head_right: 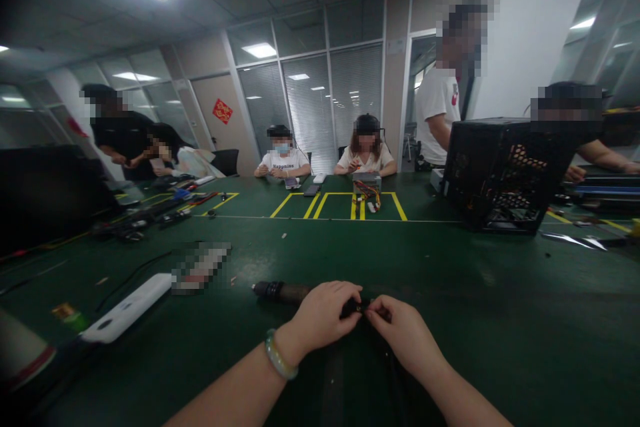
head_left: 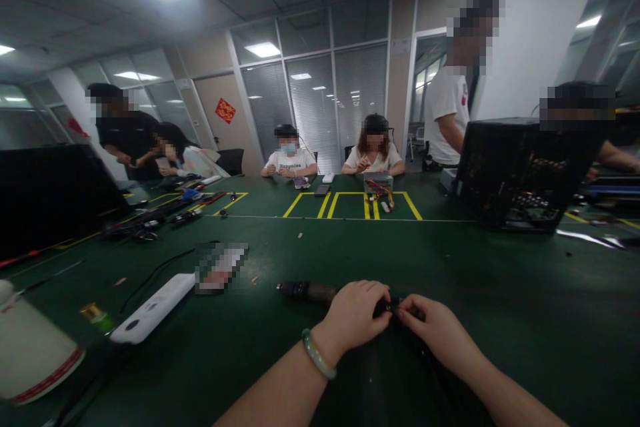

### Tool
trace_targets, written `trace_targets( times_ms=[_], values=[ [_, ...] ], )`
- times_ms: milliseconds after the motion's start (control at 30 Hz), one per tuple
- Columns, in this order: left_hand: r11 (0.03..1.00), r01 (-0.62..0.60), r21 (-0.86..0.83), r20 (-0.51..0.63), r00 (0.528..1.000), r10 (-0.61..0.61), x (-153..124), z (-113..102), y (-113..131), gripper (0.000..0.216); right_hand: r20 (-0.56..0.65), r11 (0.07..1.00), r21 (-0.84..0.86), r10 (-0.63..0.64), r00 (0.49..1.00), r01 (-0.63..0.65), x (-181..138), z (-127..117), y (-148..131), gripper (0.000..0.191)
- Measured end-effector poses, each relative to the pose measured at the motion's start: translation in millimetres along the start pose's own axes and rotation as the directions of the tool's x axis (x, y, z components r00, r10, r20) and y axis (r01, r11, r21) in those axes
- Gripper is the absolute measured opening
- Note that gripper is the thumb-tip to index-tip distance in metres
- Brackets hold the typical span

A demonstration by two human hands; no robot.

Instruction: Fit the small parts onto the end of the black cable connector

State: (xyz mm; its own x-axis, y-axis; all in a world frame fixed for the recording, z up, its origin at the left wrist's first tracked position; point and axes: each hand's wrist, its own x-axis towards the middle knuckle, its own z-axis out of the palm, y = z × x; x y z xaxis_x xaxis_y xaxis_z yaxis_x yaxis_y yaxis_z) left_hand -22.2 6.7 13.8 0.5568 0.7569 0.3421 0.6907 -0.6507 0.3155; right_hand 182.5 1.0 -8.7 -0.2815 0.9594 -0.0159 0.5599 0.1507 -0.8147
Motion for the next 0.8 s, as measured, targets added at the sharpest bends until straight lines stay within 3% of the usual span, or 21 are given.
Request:
trace_targets(
  times_ms=[800],
  values=[
    [0.998, -0.012, 0.059, 0.043, 0.999, 0.009, 1.1, -0.3, -0.4, 0.012, -0.012, 0.999, -0.017, -0.033, 0.999, 0.033, 1.5, 2.4, 1.9, 0.018]
  ],
)
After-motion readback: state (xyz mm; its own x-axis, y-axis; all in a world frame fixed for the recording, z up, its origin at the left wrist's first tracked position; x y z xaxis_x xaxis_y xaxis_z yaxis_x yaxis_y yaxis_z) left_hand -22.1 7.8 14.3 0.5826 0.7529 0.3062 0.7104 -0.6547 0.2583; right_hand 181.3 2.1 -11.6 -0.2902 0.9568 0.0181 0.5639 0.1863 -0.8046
